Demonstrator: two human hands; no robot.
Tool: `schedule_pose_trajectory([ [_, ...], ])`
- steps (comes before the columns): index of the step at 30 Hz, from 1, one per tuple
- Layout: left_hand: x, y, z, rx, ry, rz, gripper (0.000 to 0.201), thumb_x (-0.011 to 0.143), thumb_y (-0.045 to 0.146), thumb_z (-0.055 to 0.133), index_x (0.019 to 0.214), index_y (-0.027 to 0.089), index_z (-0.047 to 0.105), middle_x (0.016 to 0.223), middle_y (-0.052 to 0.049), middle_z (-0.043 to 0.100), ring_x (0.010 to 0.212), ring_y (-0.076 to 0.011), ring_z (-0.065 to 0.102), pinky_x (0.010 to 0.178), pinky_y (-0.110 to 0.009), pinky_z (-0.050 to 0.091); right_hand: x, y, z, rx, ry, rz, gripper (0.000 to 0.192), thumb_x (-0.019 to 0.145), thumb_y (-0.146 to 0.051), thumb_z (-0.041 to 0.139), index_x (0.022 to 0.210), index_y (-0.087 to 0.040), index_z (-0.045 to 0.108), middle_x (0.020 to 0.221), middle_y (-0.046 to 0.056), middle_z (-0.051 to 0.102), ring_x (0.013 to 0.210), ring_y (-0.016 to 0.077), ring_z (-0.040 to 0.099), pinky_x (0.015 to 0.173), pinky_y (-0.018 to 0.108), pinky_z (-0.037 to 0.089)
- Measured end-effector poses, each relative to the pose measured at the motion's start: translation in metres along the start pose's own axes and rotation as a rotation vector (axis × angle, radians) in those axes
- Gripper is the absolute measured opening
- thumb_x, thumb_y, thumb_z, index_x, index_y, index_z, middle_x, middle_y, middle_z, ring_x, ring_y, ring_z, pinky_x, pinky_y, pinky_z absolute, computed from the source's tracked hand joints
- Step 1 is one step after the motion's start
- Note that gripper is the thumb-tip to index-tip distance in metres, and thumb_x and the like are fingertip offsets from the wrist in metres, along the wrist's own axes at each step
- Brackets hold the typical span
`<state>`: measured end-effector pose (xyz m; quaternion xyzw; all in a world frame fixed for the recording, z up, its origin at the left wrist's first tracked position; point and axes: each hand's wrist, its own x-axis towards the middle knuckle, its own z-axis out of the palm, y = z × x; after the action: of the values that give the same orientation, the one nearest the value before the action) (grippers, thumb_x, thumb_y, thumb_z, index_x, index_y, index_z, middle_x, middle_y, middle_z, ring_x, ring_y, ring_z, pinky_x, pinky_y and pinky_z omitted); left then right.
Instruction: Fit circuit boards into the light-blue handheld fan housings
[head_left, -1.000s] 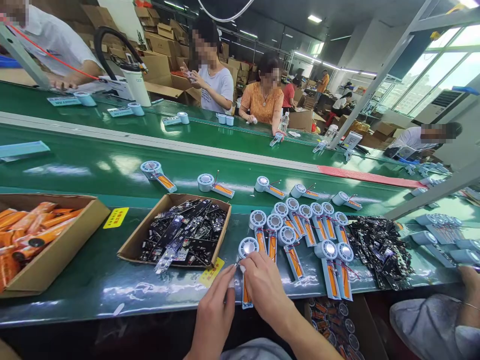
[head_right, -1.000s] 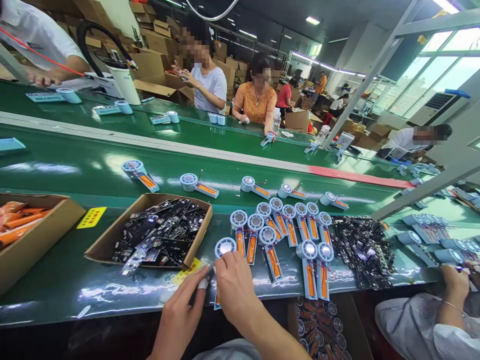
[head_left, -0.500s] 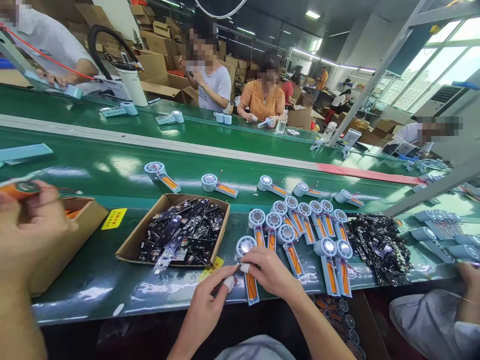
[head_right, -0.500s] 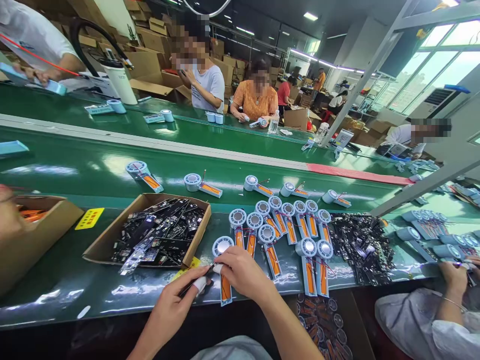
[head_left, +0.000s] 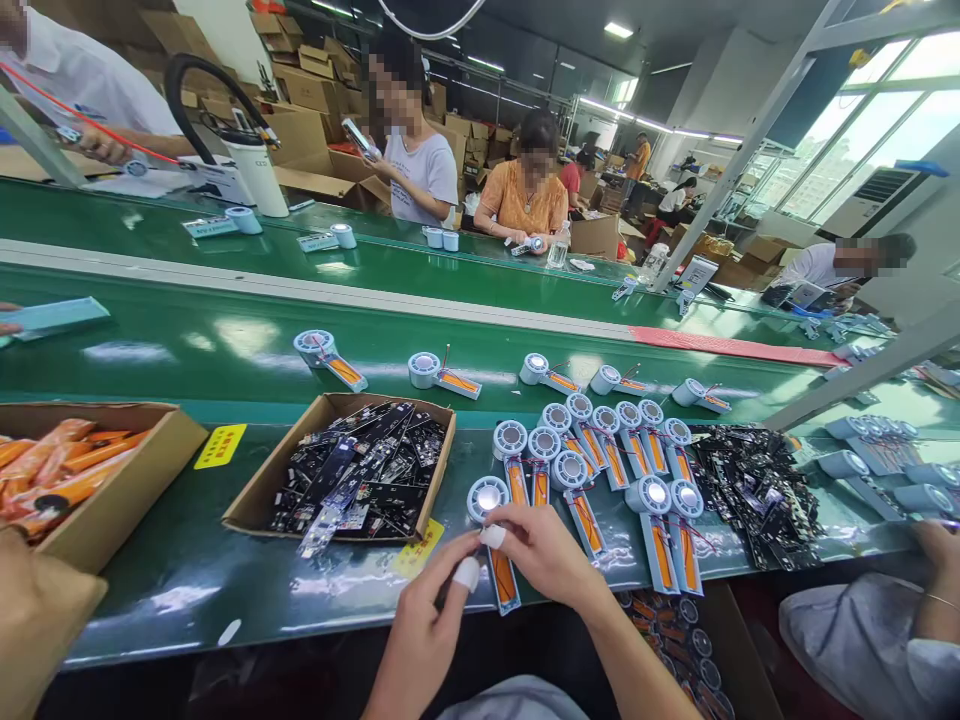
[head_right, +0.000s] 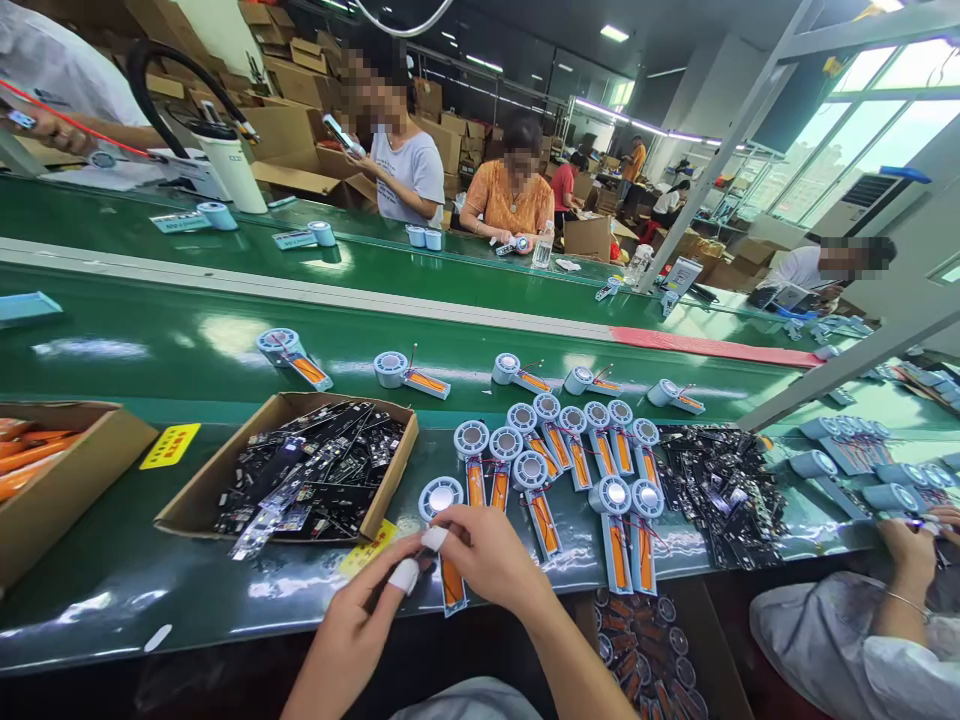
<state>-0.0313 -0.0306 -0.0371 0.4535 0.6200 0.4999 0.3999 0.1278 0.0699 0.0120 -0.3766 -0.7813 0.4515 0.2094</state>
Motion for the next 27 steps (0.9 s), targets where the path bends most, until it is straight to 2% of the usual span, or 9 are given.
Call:
schedule_pose_trajectory([
  [2,-0.006,-0.002,0.003,-0.094,-0.077,-0.059,0.045,0.091,0.047,0.052,0.123,0.022,0.071,0.131,-0.008,0.07,0.123,-0.0262,0.065,0.11,-0.042,0.049,-0.005,0.001,-0.001,0.12,0.037,0.127,0.022,0.092,-0.035,0.064,0.102,-0.019,0.074,0.067,-0.002,0.061,0.059,0.0122,0.052,0.056,0.022,0.038],
  [4,-0.005,-0.007,0.008,-0.197,-0.084,-0.115,0.047,0.091,0.05,0.051,0.125,0.021,0.068,0.129,-0.01,0.071,0.118,-0.0259,0.068,0.105,-0.041,0.053,-0.007,0.005,0.0,0.236,0.067,0.191,0.024,0.085,-0.036,0.07,0.1,-0.018,0.073,0.071,-0.001,0.062,0.063,0.0128,0.053,0.059,0.023,0.04],
  [7,0.006,-0.014,0.018,-0.207,0.014,-0.161,0.051,0.081,0.055,0.061,0.112,0.015,0.069,0.108,-0.014,0.077,0.095,-0.028,0.074,0.084,-0.04,0.062,-0.006,0.009,0.004,0.474,0.034,0.232,0.02,0.079,-0.035,0.071,0.088,-0.017,0.07,0.073,-0.001,0.061,0.063,0.012,0.052,0.061,0.023,0.041],
  [10,0.018,-0.016,0.028,-0.122,-0.027,-0.17,0.053,0.077,0.057,0.066,0.107,0.013,0.07,0.095,-0.012,0.078,0.086,-0.0274,0.075,0.074,-0.037,0.062,-0.005,0.007,0.01,0.664,0.032,0.237,0.017,0.077,-0.033,0.071,0.08,-0.017,0.067,0.068,-0.003,0.058,0.06,0.0104,0.05,0.06,0.022,0.04],
  [13,0.023,-0.011,0.031,-0.189,-0.118,-0.181,0.058,0.074,0.062,0.068,0.108,0.015,0.071,0.099,-0.011,0.078,0.096,-0.0294,0.073,0.086,-0.041,0.06,-0.009,0.002,0.013,0.774,0.046,0.209,0.019,0.076,-0.034,0.073,0.078,-0.017,0.066,0.065,-0.004,0.056,0.058,0.0094,0.048,0.06,0.022,0.04],
  [16,0.022,-0.005,0.031,-0.393,-0.191,-0.25,0.061,0.07,0.064,0.071,0.107,0.015,0.071,0.109,-0.013,0.076,0.107,-0.032,0.07,0.098,-0.046,0.055,-0.017,-0.003,0.012,0.808,-0.005,0.187,0.023,0.076,-0.038,0.076,0.081,-0.018,0.066,0.069,-0.003,0.059,0.059,0.0098,0.05,0.059,0.022,0.043],
  [19,0.019,-0.002,0.032,-0.554,-0.156,-0.336,0.059,0.072,0.058,0.072,0.114,0.018,0.067,0.116,-0.012,0.074,0.111,-0.0314,0.069,0.099,-0.046,0.053,-0.023,-0.006,0.005,0.703,-0.019,0.152,0.023,0.079,-0.039,0.076,0.083,-0.018,0.068,0.08,0.001,0.066,0.071,0.0129,0.059,0.07,0.025,0.048],
  [23,0.015,-0.005,0.033,-0.488,-0.093,-0.25,0.046,0.08,0.047,0.065,0.116,0.02,0.06,0.121,-0.01,0.071,0.118,-0.0285,0.065,0.104,-0.043,0.05,-0.023,-0.005,-0.002,0.594,0.071,0.149,0.023,0.083,-0.039,0.075,0.089,-0.018,0.07,0.082,0.003,0.069,0.078,0.0164,0.065,0.078,0.03,0.051],
  [27,0.011,-0.013,0.036,-0.443,-0.103,-0.183,0.044,0.09,0.046,0.055,0.125,0.019,0.05,0.129,-0.013,0.065,0.123,-0.0285,0.061,0.107,-0.045,0.047,-0.018,-0.001,0.001,0.861,0.139,0.281,0.034,0.072,-0.045,0.085,0.082,-0.017,0.069,0.069,0.0,0.065,0.066,0.0143,0.064,0.073,0.029,0.053],
])
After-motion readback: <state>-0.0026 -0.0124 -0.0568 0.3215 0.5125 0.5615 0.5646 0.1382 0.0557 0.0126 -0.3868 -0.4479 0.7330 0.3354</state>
